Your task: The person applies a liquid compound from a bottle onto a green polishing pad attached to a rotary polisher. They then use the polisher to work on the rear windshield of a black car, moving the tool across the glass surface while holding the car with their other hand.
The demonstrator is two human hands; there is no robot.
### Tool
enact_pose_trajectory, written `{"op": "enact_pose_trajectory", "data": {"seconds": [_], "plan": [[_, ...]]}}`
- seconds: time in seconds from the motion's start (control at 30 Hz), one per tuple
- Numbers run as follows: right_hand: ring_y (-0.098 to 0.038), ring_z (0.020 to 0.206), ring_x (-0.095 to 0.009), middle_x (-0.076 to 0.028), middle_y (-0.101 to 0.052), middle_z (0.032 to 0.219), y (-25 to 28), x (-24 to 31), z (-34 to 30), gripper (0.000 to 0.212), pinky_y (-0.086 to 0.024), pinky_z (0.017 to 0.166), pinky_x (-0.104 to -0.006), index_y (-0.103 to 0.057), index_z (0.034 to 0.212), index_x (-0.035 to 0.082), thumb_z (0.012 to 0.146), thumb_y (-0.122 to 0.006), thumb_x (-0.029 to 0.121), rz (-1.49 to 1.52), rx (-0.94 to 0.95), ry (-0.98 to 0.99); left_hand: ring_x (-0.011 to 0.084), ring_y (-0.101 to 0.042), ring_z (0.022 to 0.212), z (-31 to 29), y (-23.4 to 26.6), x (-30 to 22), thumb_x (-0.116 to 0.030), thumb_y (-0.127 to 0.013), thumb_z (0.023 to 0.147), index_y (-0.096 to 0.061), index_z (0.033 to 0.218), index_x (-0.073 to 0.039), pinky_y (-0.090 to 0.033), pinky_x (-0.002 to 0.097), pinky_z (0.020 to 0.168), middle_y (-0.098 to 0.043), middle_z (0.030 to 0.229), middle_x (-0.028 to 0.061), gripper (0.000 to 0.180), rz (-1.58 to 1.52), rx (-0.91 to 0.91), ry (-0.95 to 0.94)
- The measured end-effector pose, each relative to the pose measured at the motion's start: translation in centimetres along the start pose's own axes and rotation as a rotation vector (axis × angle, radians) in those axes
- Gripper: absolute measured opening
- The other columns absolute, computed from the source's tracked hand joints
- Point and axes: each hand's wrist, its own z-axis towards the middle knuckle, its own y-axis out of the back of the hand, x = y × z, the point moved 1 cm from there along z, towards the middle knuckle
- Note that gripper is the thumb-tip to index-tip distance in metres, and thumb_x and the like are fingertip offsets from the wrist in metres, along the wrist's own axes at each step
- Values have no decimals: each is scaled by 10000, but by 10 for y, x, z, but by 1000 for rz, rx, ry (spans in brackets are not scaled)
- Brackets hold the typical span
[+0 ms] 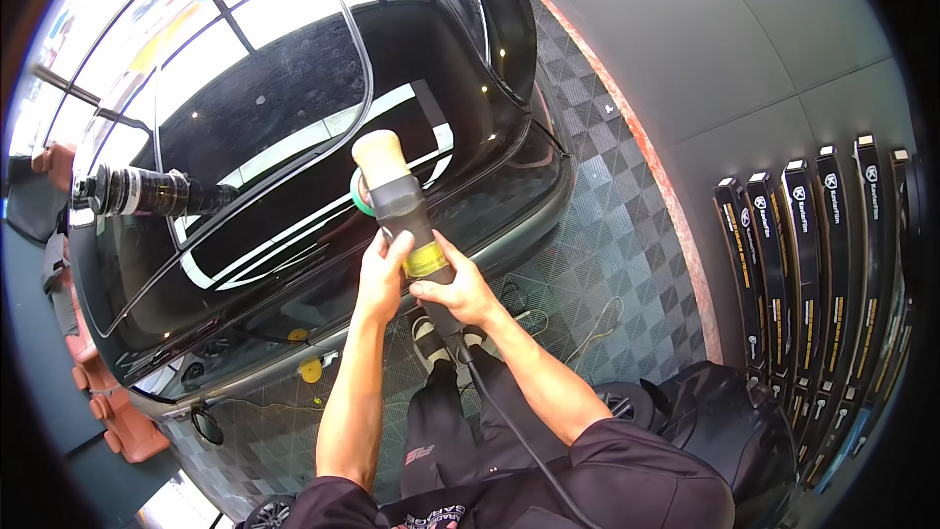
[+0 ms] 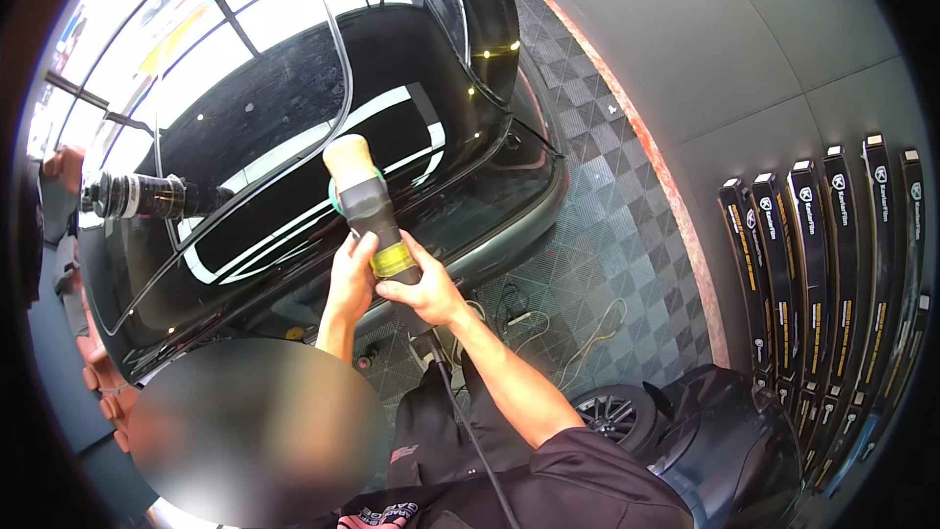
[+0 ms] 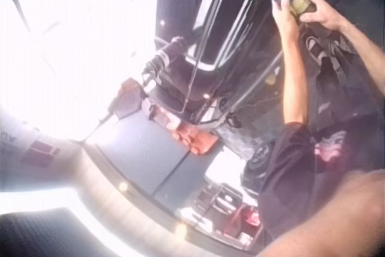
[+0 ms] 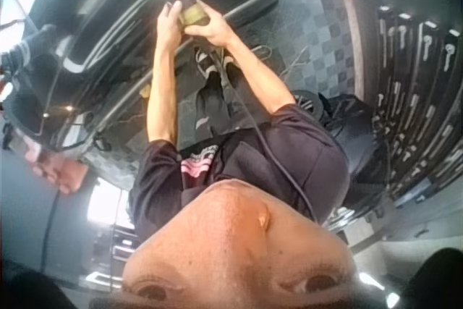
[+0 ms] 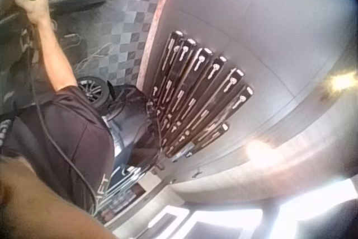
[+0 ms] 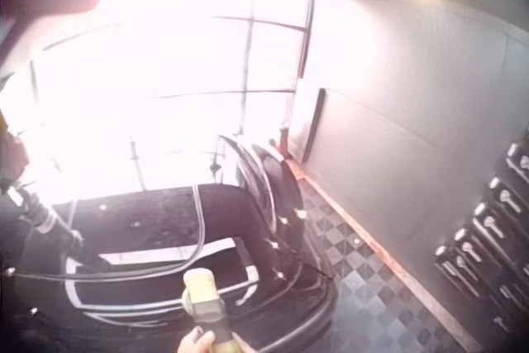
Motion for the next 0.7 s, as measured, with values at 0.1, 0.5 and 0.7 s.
{"op": "enact_pose_trajectory", "data": {"seconds": [0.1,0.5,0.7], "plan": [[-645,1042,-139,-86,-641,1277,4,-2,-1,949,-562,891,-304,-343,1621,27,835,-864,136,40,-8,-15,239,-659,1202,7,10,24,-546,-377,1125,-543,1456,-62,-528,418,1051,-665,1356,93,610,-451,99,104],[-685,839,-135,-49,-669,1085,-13,25,-21,642,-637,700,-318,-528,1428,66,870,-838,123,148,-73,-34,217,-673,1164,-18,24,32,-329,-651,1051,-482,1542,-51,-521,418,1045,-643,1385,87,589,-304,183,126],[-752,787,-296,-196,-679,1067,26,41,-118,589,-665,691,-432,-471,1381,27,903,-762,210,278,-130,-102,161,-635,1169,-43,91,-79,-391,-741,945,-543,1495,-35,-494,358,998,-679,1309,81,685,463,-191,15]]}}
